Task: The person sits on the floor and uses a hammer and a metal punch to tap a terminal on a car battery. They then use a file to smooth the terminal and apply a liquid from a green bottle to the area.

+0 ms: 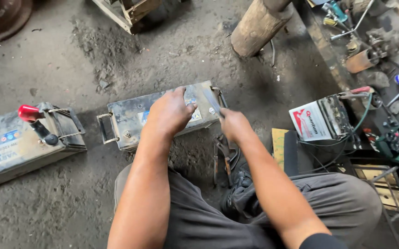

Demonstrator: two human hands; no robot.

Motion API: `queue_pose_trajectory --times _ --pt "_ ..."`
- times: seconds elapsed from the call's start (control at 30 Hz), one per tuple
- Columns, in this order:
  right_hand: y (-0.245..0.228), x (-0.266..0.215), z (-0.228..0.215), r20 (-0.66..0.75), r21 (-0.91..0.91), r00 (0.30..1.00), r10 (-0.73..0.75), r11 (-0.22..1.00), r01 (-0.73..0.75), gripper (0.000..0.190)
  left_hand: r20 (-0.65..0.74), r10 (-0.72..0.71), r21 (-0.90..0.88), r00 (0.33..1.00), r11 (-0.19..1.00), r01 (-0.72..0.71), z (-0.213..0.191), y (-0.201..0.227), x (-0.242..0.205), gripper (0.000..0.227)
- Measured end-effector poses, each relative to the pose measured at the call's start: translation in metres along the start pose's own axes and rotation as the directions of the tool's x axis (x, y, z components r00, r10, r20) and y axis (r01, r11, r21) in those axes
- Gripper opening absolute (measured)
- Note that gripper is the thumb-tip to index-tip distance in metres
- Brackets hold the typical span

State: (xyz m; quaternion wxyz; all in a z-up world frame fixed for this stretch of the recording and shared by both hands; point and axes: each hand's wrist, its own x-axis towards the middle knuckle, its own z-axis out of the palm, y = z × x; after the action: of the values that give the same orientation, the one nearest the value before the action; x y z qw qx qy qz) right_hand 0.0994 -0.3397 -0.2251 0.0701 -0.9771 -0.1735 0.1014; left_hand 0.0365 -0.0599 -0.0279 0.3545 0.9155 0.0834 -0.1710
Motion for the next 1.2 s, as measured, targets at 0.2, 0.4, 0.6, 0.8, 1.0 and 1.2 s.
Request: queue_pose_trajectory --times 0.2,0.4,0.6,0.8,1.0,1.2 --pt "-0.019 0.005 0.041 -0.081 0.142 0.992 0.093 0.987 -0.081 0.044 0.0 0.072 0.014 0.997 0.997 -0.072 0.02 -0.011 0.007 0.057" --pt "-0.019 0.02 -0.048 -0.109 0.202 0.99 0.089 0.977 -0.066 0.041 -0.03 0.024 0.025 0.999 0.999 -0.023 -0.004 -0.034 -0.012 0.057" --pt "-0.001 -0.027 0.033 0.099 0.168 0.98 0.171 0.968 -0.186 0.045 -0.04 0.067 0.06 0.997 0.996 -0.065 0.009 -0.017 0.001 0.048" --pt "0.0 -0.007 -0.004 0.106 0.157 0.99 0.091 0.982 -0.107 0.042 0.048 0.13 -0.002 0.99 0.991 -0.13 0.006 -0.009 -0.012 0.049" --pt "-0.014 -0.116 -0.097 0.145 0.079 0.988 0.052 0.995 -0.063 0.045 -0.108 0.044 -0.037 0.993 0.998 -0.048 -0.048 -0.022 -0.083 0.061" --pt "-0.002 0.005 0.009 -0.086 0.18 0.986 -0.145 0.971 0.158 0.042 -0.051 0.04 0.05 0.998 0.998 -0.038 -0.034 -0.008 -0.106 0.058"
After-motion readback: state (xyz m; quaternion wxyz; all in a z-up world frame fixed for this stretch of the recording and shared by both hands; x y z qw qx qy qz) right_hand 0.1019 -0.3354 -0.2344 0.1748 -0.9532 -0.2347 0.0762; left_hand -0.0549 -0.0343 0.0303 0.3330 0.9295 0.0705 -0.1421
